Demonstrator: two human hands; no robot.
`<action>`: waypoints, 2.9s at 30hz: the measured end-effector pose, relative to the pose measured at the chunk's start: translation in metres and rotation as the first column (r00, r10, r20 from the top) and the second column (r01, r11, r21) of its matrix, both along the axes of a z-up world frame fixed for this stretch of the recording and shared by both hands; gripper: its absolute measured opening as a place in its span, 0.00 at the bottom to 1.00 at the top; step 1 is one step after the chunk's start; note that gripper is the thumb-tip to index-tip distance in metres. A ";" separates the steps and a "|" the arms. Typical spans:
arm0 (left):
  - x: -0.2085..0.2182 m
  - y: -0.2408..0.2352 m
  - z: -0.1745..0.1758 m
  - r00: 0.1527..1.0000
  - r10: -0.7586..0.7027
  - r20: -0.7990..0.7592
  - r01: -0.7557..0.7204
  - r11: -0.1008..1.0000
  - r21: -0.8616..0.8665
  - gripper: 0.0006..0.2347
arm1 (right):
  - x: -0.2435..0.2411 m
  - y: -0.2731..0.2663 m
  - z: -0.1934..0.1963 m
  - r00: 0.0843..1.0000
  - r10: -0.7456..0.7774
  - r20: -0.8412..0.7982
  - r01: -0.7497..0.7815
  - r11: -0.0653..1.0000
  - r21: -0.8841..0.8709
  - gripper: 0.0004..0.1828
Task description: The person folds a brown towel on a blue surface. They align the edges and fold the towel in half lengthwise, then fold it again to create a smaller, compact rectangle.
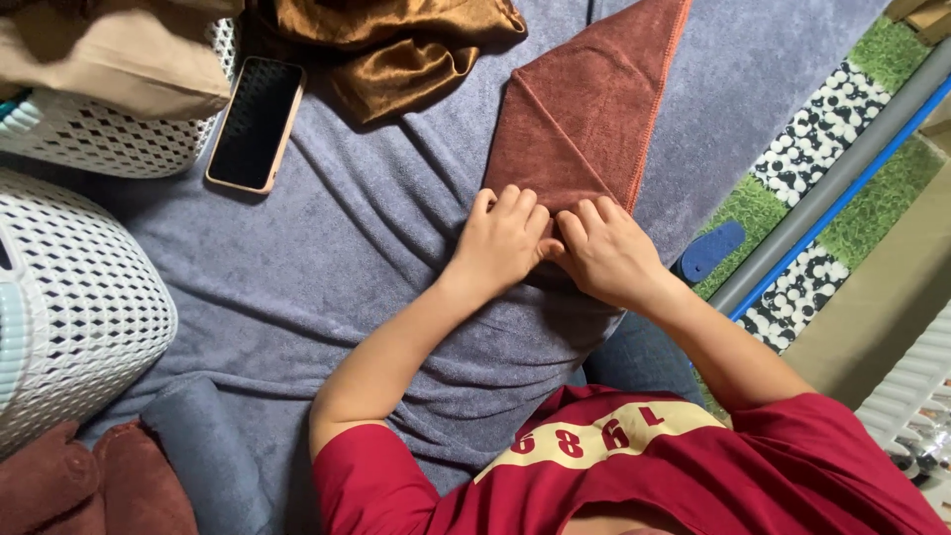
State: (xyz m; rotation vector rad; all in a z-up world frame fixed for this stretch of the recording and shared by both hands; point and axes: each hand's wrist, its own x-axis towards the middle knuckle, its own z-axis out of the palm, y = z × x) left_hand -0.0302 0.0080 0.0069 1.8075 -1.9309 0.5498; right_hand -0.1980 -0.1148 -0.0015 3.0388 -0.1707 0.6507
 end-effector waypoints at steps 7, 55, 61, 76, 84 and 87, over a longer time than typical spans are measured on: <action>0.000 -0.008 -0.012 0.999 0.016 -0.046 -0.021 0.996 -0.089 0.20 | -0.008 0.001 0.024 0.999 0.030 -0.033 -0.025 0.987 0.161 0.17; -0.008 -0.022 -0.013 0.967 0.218 -0.135 -0.243 0.944 -0.222 0.17 | 0.000 0.026 0.022 0.941 -0.122 0.315 0.153 0.985 -0.078 0.15; -0.016 -0.011 0.009 0.965 0.252 -0.078 -0.263 0.936 -0.234 0.13 | 0.007 0.012 0.002 0.932 -0.186 0.311 0.241 0.959 -0.149 0.13; 0.007 -0.023 -0.008 0.964 0.182 -0.194 -0.221 0.953 -0.206 0.11 | 0.001 0.018 0.041 0.944 -0.121 0.308 0.130 0.992 -0.007 0.11; 0.005 -0.022 -0.006 0.959 0.193 -0.205 -0.236 0.948 -0.212 0.11 | 0.011 0.015 0.021 0.929 -0.110 0.353 0.158 0.981 -0.110 0.10; 0.005 -0.021 -0.005 0.967 0.181 -0.178 -0.218 0.951 -0.219 0.11 | 0.016 0.014 0.014 0.926 -0.163 0.341 0.225 0.962 -0.152 0.08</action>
